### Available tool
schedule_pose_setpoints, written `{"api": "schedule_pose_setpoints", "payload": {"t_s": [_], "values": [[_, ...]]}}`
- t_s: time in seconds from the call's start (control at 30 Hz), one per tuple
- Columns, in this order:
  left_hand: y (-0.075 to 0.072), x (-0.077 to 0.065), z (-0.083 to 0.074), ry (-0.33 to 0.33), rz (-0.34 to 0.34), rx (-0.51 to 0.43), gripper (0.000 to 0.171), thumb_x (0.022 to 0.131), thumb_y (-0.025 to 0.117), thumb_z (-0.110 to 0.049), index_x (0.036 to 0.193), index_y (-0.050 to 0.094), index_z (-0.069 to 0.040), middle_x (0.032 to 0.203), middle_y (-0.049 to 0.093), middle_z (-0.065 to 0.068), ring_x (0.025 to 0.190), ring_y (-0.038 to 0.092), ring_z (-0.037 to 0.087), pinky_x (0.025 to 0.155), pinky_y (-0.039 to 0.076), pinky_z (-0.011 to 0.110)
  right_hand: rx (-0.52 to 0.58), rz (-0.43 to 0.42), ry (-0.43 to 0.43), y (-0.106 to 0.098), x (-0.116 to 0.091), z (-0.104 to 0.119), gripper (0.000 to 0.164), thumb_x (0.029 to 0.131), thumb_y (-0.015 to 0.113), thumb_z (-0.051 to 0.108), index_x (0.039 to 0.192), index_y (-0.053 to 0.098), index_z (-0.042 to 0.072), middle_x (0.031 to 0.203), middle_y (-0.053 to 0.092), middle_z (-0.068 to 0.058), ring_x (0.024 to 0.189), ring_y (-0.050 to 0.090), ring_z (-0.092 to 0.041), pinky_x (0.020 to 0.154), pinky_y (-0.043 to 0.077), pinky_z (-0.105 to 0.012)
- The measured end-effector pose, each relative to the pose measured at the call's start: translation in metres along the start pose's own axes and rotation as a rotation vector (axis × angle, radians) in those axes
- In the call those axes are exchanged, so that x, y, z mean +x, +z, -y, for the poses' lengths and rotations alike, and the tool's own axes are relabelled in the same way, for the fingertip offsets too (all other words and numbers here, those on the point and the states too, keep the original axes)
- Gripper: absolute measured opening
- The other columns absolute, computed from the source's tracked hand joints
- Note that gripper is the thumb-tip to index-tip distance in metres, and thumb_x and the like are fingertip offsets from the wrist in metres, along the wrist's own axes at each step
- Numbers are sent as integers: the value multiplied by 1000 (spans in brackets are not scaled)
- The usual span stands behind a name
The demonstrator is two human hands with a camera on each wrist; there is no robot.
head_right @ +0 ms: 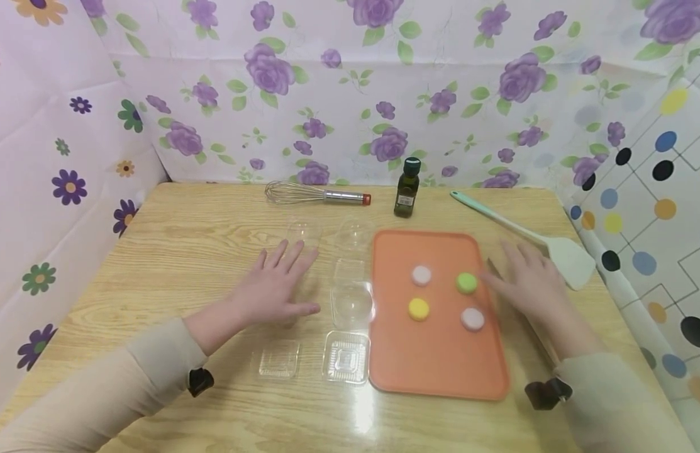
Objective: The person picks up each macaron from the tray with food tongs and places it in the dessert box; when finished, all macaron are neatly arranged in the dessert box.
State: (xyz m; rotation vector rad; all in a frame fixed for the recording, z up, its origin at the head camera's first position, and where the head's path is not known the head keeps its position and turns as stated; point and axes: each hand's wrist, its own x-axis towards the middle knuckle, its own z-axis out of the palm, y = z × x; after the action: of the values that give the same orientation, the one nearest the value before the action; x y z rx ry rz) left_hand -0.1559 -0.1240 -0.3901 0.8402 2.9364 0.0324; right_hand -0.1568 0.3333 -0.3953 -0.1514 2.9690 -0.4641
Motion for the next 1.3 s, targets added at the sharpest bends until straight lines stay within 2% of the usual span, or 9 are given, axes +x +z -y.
{"api": "schedule_pose_setpoints", "payload": {"t_s": [0.1,0.2,0.33,0.5,0.73,0.93,1.13,1.3], "values": [[4,-4,-8,28,22,6,103,75,35,-83,152,4,-22,156,1,13,140,1,38,107,5,60,22,-21,-1,5,-2,-8,91,89,50,57,149,10,2,145,14,-36,121,13,-65,90,13,-75],[6,-8,-15,62,47,8,108,72,35,-84,152,3,-19,156,4,13,140,5,38,108,7,59,37,-34,-2,9,-5,-17,91,89,51,56,148,11,0,143,17,-36,121,15,-64,92,13,-73],[8,-12,-22,113,72,-28,113,71,42,-83,151,2,-14,155,8,15,139,11,39,108,14,58,52,-40,9,10,-7,-27,90,90,51,53,148,10,-2,140,20,-39,120,17,-63,91,14,-73],[12,-16,-29,171,85,-72,115,68,51,-81,151,10,-13,154,17,15,137,18,38,108,20,55,65,-20,50,13,-8,-38,93,90,51,53,146,6,-6,132,22,-47,117,19,-64,89,18,-73],[19,-18,-38,228,105,-85,117,65,56,-81,151,13,-13,152,23,9,136,23,36,109,20,53,91,-51,48,29,-5,-52,93,89,55,51,140,15,-17,128,30,-47,114,28,-62,89,25,-70],[23,-21,-45,253,122,-116,115,64,61,-78,149,20,-14,148,31,6,132,29,31,107,23,52,93,-83,48,42,0,-58,93,87,59,50,135,23,-21,125,33,-47,114,31,-59,90,29,-67],[28,-22,-51,296,97,-74,109,64,58,-80,146,28,-15,144,37,2,126,35,26,104,28,48,85,-121,61,47,3,-57,87,87,60,47,131,29,-22,122,35,-46,112,32,-59,89,29,-66],[30,-22,-55,320,88,-32,104,65,56,-80,144,32,-18,141,40,-1,122,39,24,102,30,45,112,-117,69,48,2,-54,81,88,60,42,131,31,-20,116,41,-43,107,37,-57,86,33,-65]]}}
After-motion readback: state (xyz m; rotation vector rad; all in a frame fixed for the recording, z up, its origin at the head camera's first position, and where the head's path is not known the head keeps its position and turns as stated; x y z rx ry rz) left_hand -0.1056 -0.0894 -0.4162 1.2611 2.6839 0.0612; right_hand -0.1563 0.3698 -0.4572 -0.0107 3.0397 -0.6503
